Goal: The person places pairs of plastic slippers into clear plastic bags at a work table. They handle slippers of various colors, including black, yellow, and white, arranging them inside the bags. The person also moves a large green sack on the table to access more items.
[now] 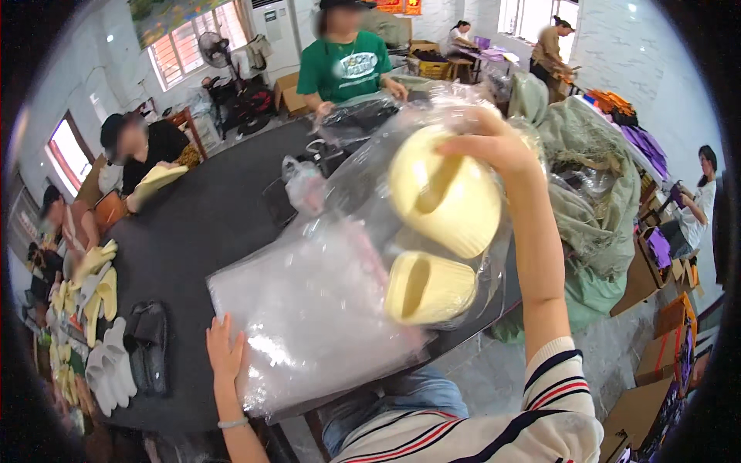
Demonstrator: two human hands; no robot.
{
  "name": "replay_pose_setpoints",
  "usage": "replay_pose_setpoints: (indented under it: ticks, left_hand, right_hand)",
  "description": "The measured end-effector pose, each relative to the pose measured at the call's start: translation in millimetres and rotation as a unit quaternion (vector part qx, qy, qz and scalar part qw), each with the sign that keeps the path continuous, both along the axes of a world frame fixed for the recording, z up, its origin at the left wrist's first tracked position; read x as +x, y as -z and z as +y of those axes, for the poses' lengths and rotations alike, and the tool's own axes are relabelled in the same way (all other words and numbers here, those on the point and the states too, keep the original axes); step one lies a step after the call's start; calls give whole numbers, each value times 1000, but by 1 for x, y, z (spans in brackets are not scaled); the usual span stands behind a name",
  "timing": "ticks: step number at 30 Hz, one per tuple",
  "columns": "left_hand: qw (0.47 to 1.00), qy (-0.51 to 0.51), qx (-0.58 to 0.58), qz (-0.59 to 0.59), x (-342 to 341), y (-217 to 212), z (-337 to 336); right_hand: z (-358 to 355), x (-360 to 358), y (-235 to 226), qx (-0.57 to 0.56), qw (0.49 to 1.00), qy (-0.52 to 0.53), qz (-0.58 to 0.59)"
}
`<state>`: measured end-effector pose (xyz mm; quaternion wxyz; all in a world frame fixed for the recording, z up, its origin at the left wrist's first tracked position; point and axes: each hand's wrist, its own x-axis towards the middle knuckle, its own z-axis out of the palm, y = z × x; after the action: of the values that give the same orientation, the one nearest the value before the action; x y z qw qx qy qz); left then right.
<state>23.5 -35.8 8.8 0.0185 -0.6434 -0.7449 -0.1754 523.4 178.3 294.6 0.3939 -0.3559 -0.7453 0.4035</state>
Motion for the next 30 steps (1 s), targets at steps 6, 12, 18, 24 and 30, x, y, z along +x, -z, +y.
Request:
replay_pose_setpoints:
  ticks: [6,12,18,24,30]
  left_hand:
    - [1000,1,0,-5,-9,7,-1]
    - [999,-8,5,-33,-10,2,-13]
    - [996,-15,18,-82,0,-6,-6]
    - [995,-30,30,-88,-1,-3,-9]
    - [997,-10,18,-70,2,-6,0]
  right_hand:
    - [8,-168,11,116,901,-358,-218]
    - [24,-199,48,106,947,-298,-58]
    - [49,-103,112,167,933,-201,-246]
    - [35,-53,184,-21,904,-254,-344]
    - [7,-80,230,162,916,-344,-131]
